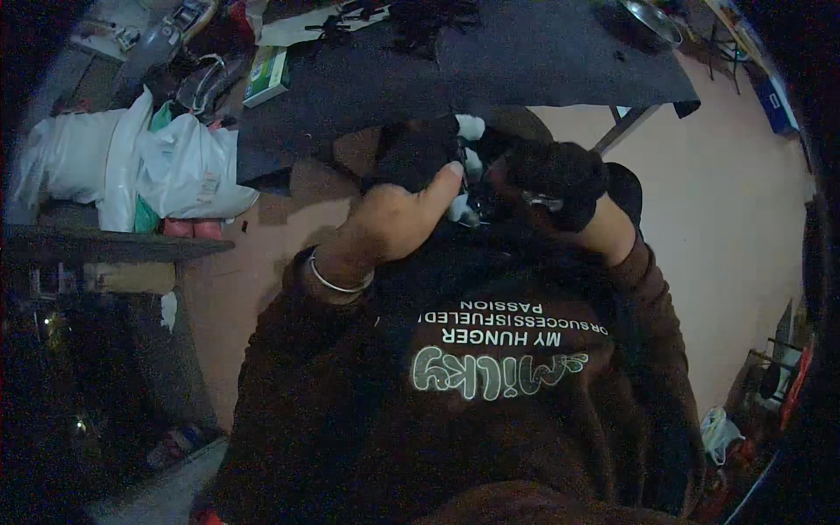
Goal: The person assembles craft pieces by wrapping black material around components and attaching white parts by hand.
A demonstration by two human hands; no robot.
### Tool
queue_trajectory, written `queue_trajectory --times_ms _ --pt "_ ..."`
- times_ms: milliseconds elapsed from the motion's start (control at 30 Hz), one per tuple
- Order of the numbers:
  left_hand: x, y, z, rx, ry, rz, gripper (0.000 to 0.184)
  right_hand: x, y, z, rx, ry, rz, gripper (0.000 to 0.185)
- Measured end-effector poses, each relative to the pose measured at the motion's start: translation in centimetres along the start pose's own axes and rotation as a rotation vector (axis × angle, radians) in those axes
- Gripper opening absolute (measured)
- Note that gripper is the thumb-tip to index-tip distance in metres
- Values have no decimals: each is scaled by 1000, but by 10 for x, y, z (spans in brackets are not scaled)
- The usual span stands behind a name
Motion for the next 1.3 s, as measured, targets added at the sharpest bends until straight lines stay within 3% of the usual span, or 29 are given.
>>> queue_trajectory --times_ms 33,100,167,267,333,433,533,633,700,733,833,1000,1100,1167,1200,1267,1300 --pt "1 1 2 -27 -10 -34 32 -3 -2 2 85 -14 52 19" --pt "3 2 6 42 -118 -70 31 -9 0 0 -175 0 27 20" --pt "5 4 6 139 -219 -70 31 -12 -2 -3 -219 10 -60 21" --pt "7 2 -2 226 -186 -93 29 -11 -3 -9 -326 11 -207 22" --pt "7 -6 -9 106 1 -294 28 -8 -2 -12 -385 3 -264 23" --pt "5 -7 -6 243 18 -127 27 -6 -3 -11 -516 23 -297 22" --pt "4 -12 -9 276 21 -65 28 -1 3 -14 -642 -123 -416 32" --pt "5 -7 -9 213 13 -86 27 2 11 -23 -409 -355 -594 45" --pt "4 -11 -13 142 40 -186 28 -5 3 -19 -503 -506 -668 38" --pt "4 -12 -14 72 69 -283 28 -4 6 -21 -504 -505 -668 38" --pt "2 -11 -16 24 79 -310 29 -1 11 -30 -497 -471 -638 44" --pt "8 -13 -19 -60 56 -353 30 2 3 -43 -630 -252 -406 34" --pt "7 -8 -18 -185 43 -417 33 5 3 -51 -716 -216 -380 34" --pt "6 -19 -16 -276 39 -435 37 2 6 -34 -623 -292 -620 33" --pt "-1 -30 -16 -531 94 -501 38 -1 10 -34 -635 -91 -554 28" --pt "-3 -39 -23 -777 142 -558 39 -3 10 -32 -612 -61 -506 25" --pt "-5 -20 -22 -602 136 -463 40 -5 7 -30 -591 -32 -460 23"
Point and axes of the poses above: each hand's wrist, its own x-axis away from the middle knuckle, its own z-axis out of the back of the hand, y = z × x, the point moved 2 cm from there along -x, towards the middle knuckle, and after that the axes turned 6 degrees about -z, right-handed, at the moved point
